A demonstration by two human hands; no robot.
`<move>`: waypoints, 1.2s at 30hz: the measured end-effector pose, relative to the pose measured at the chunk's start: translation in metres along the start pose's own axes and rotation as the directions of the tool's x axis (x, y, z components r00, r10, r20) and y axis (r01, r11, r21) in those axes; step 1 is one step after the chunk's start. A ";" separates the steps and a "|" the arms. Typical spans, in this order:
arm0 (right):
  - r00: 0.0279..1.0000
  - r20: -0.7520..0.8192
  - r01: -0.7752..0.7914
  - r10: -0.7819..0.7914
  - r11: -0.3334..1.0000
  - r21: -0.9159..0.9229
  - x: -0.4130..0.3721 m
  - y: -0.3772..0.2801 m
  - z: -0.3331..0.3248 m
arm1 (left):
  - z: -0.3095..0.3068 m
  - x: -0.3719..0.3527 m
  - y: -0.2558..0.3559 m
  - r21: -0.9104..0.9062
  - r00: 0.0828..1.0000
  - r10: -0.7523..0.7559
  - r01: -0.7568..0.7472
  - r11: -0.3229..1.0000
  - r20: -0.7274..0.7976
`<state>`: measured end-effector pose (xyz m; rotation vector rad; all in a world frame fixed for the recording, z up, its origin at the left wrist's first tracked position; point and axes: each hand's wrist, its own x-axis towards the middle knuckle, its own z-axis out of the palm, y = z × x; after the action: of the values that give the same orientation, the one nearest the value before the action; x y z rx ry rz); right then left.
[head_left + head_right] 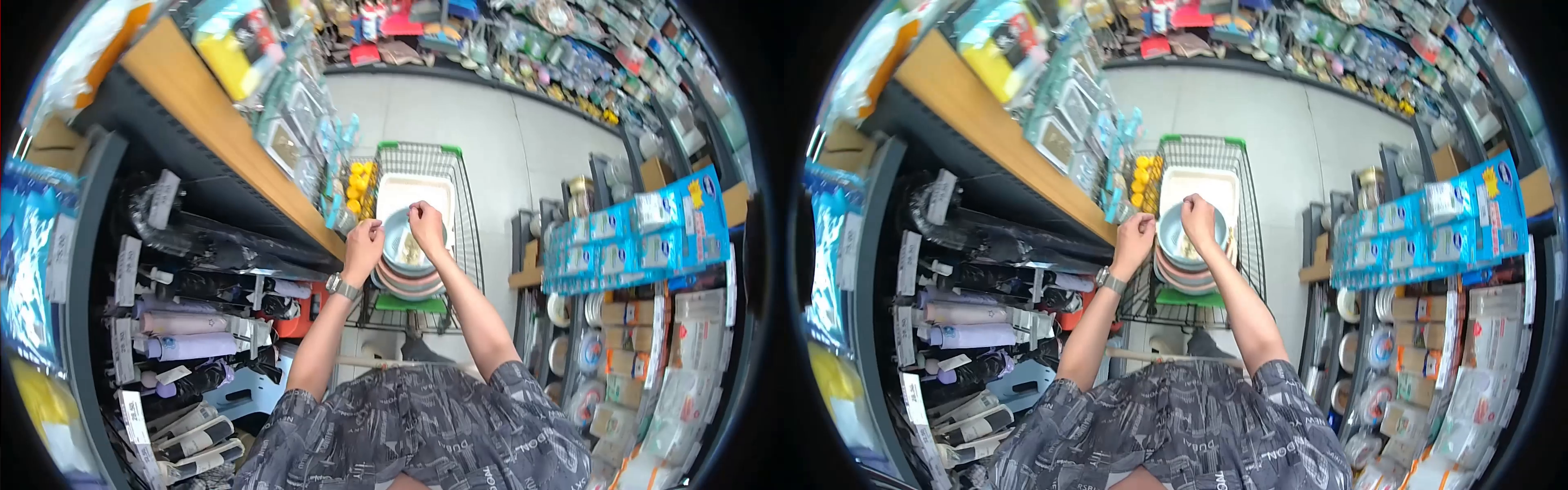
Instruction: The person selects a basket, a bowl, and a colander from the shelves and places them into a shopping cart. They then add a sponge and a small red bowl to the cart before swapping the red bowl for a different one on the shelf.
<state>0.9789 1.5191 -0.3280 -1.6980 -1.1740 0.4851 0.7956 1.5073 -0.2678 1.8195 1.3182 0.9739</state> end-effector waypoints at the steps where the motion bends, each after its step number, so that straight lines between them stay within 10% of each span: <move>1: 0.999 0.002 0.032 -0.032 0.999 0.010 0.016 -0.021 0.003 | -0.021 0.009 0.029 0.034 0.994 0.102 -0.100 0.994 -0.049; 12: 0.876 0.049 0.340 -0.480 0.687 0.642 0.157 -0.334 -0.004 | -0.203 0.090 0.217 0.468 0.529 0.616 -0.401 0.788 -0.584; 25: 0.835 0.425 -0.069 -0.350 0.699 0.712 0.155 -0.384 0.005 | -0.197 0.130 0.217 0.272 0.719 0.410 -0.308 0.912 -0.561; 36: 0.928 0.122 0.012 -0.352 0.355 0.935 0.139 -0.390 -0.051 | -0.183 0.115 0.284 0.197 0.688 0.506 -0.480 0.855 -0.520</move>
<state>0.8928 1.6369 0.0625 -0.4588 -0.9519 1.0600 0.7892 1.5626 0.0847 2.0633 1.1715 1.9065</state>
